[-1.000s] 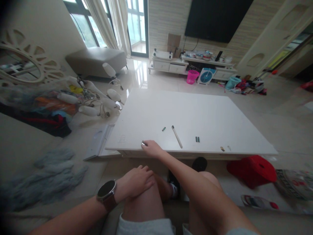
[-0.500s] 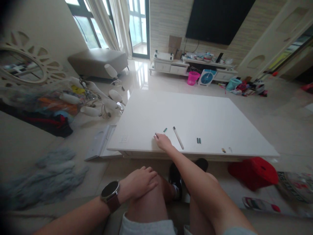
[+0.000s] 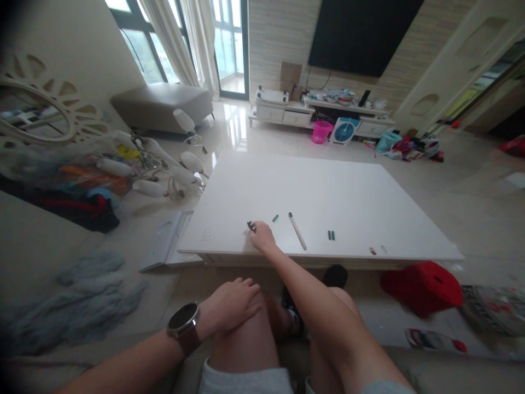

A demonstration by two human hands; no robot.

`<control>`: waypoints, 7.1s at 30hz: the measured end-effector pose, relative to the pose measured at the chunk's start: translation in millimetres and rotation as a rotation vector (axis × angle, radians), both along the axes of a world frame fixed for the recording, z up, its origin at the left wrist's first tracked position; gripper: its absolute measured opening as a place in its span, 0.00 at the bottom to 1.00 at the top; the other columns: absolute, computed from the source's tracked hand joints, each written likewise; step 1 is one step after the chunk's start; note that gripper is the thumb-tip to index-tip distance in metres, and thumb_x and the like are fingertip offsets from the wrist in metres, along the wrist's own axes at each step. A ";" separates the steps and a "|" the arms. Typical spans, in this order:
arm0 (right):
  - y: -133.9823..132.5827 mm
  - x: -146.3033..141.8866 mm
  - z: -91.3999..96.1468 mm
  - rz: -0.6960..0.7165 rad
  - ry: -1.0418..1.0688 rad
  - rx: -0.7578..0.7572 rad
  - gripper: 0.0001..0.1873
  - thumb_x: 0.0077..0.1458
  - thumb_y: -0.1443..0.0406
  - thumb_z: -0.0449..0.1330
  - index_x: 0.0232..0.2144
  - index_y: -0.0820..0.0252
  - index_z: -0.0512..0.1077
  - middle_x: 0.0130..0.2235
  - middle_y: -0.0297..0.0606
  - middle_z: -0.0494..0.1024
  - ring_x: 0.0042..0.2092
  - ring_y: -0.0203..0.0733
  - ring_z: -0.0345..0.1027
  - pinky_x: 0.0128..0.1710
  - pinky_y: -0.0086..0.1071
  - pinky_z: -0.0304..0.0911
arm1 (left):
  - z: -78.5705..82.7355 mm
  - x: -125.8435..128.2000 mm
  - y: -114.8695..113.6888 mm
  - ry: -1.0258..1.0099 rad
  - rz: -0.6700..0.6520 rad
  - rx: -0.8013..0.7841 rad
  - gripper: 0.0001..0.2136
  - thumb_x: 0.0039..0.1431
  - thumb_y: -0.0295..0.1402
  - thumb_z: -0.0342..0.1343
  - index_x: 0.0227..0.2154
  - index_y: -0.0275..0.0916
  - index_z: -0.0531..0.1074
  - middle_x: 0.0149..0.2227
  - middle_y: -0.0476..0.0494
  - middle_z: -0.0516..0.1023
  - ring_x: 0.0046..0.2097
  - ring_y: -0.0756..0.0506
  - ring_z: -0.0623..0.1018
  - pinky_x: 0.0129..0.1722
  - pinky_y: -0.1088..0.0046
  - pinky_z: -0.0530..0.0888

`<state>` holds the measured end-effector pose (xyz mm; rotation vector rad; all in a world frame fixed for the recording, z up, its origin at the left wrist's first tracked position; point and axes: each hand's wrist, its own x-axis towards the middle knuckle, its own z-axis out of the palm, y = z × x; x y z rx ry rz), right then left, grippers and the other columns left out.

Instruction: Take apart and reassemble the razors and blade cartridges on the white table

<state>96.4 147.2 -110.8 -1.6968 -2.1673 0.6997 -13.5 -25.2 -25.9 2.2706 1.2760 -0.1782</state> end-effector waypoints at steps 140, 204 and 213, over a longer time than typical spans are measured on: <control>-36.8 84.2 119.2 0.272 -0.237 0.323 0.27 0.65 0.47 0.50 0.28 0.57 0.78 0.27 0.37 0.77 0.28 0.37 0.64 0.29 0.31 0.44 | 2.9 6.9 37.2 -1.446 1.368 -0.309 0.14 0.50 0.34 0.66 0.39 0.32 0.78 0.37 0.36 0.83 0.30 0.49 0.81 0.25 0.79 0.66; -54.2 65.5 113.6 0.289 0.479 -0.111 0.23 0.64 0.49 0.51 0.36 0.61 0.74 0.25 0.31 0.67 0.29 0.36 0.59 0.30 0.29 0.54 | 5.2 9.7 36.6 -1.532 1.336 -0.327 0.19 0.41 0.38 0.70 0.35 0.32 0.78 0.26 0.46 0.78 0.23 0.54 0.71 0.23 0.78 0.63; -46.2 84.4 122.0 0.431 -0.033 0.115 0.25 0.65 0.50 0.51 0.24 0.60 0.72 0.21 0.31 0.66 0.26 0.33 0.55 0.28 0.29 0.44 | 7.9 8.7 36.8 -1.475 1.352 -0.285 0.15 0.42 0.36 0.68 0.31 0.32 0.79 0.22 0.48 0.75 0.23 0.54 0.70 0.24 0.79 0.62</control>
